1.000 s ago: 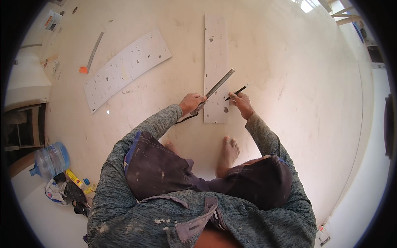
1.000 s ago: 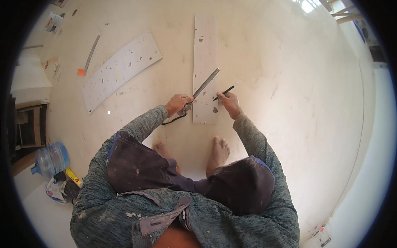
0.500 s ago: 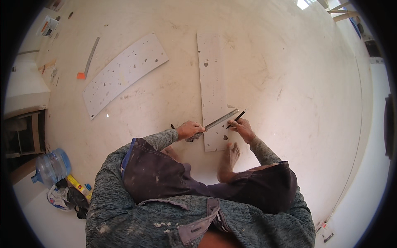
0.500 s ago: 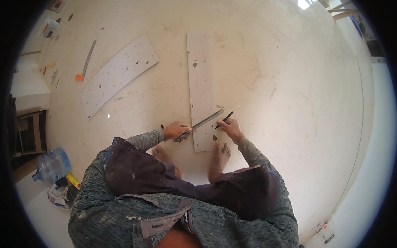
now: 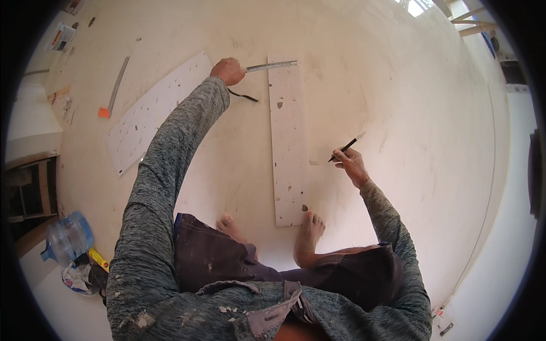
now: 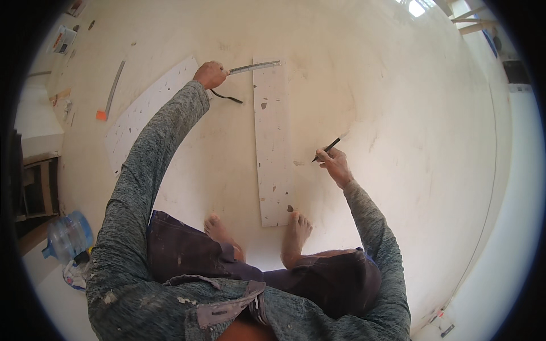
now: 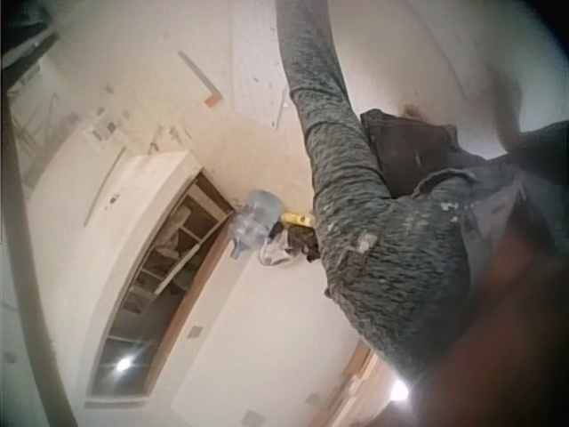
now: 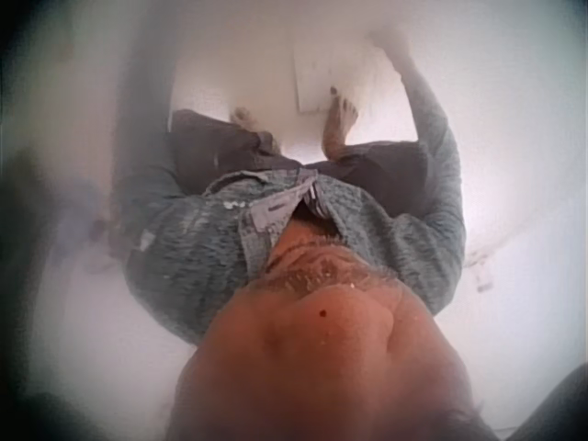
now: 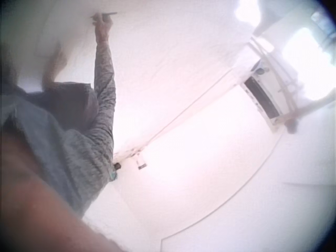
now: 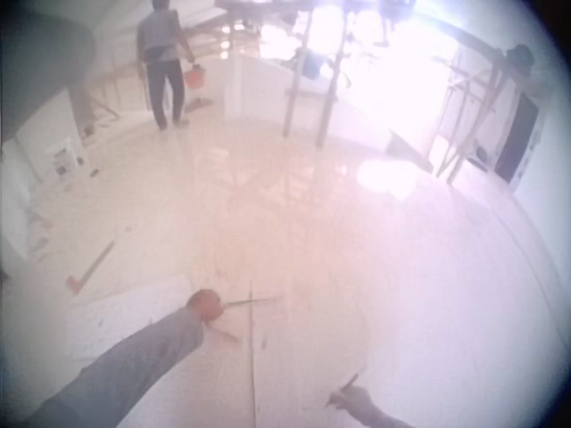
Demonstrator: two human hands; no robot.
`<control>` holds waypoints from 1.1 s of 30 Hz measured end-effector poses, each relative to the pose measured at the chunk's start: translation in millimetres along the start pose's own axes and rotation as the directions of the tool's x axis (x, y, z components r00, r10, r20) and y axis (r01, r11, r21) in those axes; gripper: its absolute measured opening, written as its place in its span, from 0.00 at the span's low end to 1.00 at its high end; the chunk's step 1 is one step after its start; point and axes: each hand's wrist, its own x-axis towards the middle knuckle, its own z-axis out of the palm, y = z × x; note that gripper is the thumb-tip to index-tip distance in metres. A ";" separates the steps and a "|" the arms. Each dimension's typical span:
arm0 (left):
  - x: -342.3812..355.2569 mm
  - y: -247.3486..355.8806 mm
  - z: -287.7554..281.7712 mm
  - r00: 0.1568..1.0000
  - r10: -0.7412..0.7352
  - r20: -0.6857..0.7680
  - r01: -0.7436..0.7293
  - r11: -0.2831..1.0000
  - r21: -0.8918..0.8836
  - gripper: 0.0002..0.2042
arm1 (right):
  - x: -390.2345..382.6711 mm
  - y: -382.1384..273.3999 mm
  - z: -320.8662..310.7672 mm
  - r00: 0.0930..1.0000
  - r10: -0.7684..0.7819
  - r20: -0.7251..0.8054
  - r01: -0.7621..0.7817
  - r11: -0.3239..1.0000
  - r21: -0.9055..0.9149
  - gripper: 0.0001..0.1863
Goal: The person walks through a room under renovation, picks up a rectangular tile, and places it on the floor. They use a tape measure and a pen to measure and mark lines on the tile, then align it with another tile to mark additional lines.
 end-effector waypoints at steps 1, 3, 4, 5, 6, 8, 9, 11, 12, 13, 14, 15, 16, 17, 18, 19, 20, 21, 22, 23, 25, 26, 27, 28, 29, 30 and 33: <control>9.8 3.9 -3.4 1.000 -0.003 0.003 0.003 1.000 0.029 0.20 | 5.5 -5.9 -2.3 1.000 -0.007 0.001 0.007 1.000 -0.012 0.16; 24.8 11.6 -7.5 0.998 0.044 0.049 -0.045 0.999 0.019 0.20 | 17.5 -18.0 -5.6 1.000 -0.022 0.008 0.022 0.999 -0.034 0.17; 32.2 13.8 -6.4 0.995 0.069 0.071 -0.070 0.997 0.013 0.20 | 23.5 -23.3 -7.0 0.999 -0.034 0.016 0.035 0.998 -0.053 0.18; 37.9 15.0 -4.6 0.994 0.081 0.073 -0.082 0.997 0.013 0.20 | 30.1 -28.4 -8.1 0.999 -0.047 0.026 0.049 0.996 -0.072 0.18; 43.0 15.8 -2.7 0.993 0.093 0.074 -0.094 0.996 0.013 0.19 | 37.1 -33.9 -9.6 0.998 -0.060 0.036 0.063 0.994 -0.090 0.18; 52.3 14.7 2.9 0.992 0.091 0.084 -0.091 0.996 0.007 0.19 | 51.7 -46.5 -13.4 0.996 -0.089 0.030 0.092 0.990 -0.107 0.18; 56.6 13.6 5.4 0.993 0.076 0.090 -0.076 0.997 0.001 0.19 | 58.9 -53.1 -15.4 0.994 -0.104 0.027 0.107 0.987 -0.116 0.19; 68.4 3.2 11.8 0.994 0.056 0.092 -0.057 0.998 0.002 0.19 | 71.6 -69.9 -17.0 0.990 -0.137 0.032 0.140 0.980 -0.140 0.19; 71.0 -3.8 16.2 0.994 0.053 0.091 -0.054 0.999 0.006 0.18 | 77.9 -76.9 -17.3 0.987 -0.154 0.036 0.158 0.976 -0.151 0.19; 73.2 -5.2 17.8 0.994 0.056 0.090 -0.057 0.998 0.009 0.18 | 83.9 -81.9 -20.0 0.987 -0.157 0.037 0.161 0.971 -0.176 0.20; 75.5 -6.3 19.2 0.994 0.063 0.091 -0.065 0.998 0.010 0.18 | 90.3 -87.4 -21.0 0.986 -0.165 0.031 0.168 0.968 -0.186 0.20; 77.0 -8.0 20.7 0.993 0.071 0.092 -0.072 0.997 0.011 0.18 | 96.9 -93.1 -21.6 0.984 -0.174 0.025 0.175 0.965 -0.197 0.21; 76.3 -7.1 20.7 0.992 0.079 0.097 -0.081 0.997 0.010 0.17 | 102.2 -97.4 -21.9 0.984 -0.179 0.019 0.179 0.962 -0.207 0.21; 77.3 -5.2 20.0 0.989 0.096 0.116 -0.098 0.995 0.011 0.17 | 107.5 -102.2 -22.1 0.981 -0.191 0.013 0.189 0.957 -0.220 0.22; 79.1 -2.0 19.7 0.984 0.114 0.136 -0.117 0.993 0.011 0.17 | 112.8 -106.7 -21.6 0.980 -0.201 0.005 0.197 0.955 -0.221 0.22; 81.7 -2.2 20.4 0.980 0.128 0.152 -0.131 0.991 0.013 0.17 | 119.0 -113.0 -19.2 0.977 -0.215 0.002 0.210 0.953 -0.221 0.22; 83.6 -0.8 23.1 0.983 0.112 0.146 -0.114 0.993 0.006 0.17 | 123.9 -118.8 -16.8 0.974 -0.228 -0.003 0.221 0.950 -0.221 0.22; 85.6 1.8 26.7 0.985 0.098 0.142 -0.099 0.995 -0.001 0.17 | 127.2 -123.8 -14.2 0.971 -0.238 -0.003 0.232 0.950 -0.209 0.23; 90.2 -0.4 30.6 0.988 0.081 0.135 -0.081 0.997 -0.007 0.17 | 131.8 -130.4 -10.1 0.970 -0.242 0.001 0.237 0.949 -0.209 0.23; 96.6 -9.5 35.9 0.984 0.109 0.140 -0.114 0.993 0.027 0.17 | 137.2 -137.9 -3.1 0.968 -0.250 0.011 0.246 0.947 -0.206 0.23; 106.7 -21.9 43.0 0.973 0.169 0.159 -0.185 0.978 0.092 0.17 | 149.0 -150.4 9.0 0.962 -0.273 0.023 0.271 0.936 -0.226 0.23; 109.5 -26.5 44.6 0.975 0.155 0.159 -0.171 0.981 0.092 0.17 | 155.7 -155.9 14.7 0.957 -0.290 0.027 0.287 0.925 -0.248 0.23; 111.4 -32.3 45.1 0.978 0.138 0.158 -0.154 0.984 0.094 0.16 | 162.5 -162.6 21.5 0.951 -0.308 0.034 0.305 0.913 -0.270 0.23; 112.6 -33.6 46.0 0.979 0.128 0.159 -0.143 0.986 0.090 0.16 | 167.6 -170.5 26.2 0.946 -0.323 0.032 0.320 0.909 -0.266 0.22; 107.5 -18.3 41.8 0.981 0.085 0.174 -0.094 0.995 0.043 0.16 | 171.5 -173.7 24.6 0.945 -0.328 0.012 0.319 0.910 -0.264 0.22; 101.9 -4.1 36.1 0.981 0.041 0.191 -0.041 0.999 -0.002 0.16 | 176.4 -176.2 23.7 0.943 -0.333 -0.007 0.319 0.910 -0.263 0.22; 94.4 -0.9 21.9 0.978 -0.061 0.199 0.067 0.997 -0.024 0.17 | 201.0 -188.8 37.9 0.918 -0.396 -0.009 0.388 0.903 -0.186 0.22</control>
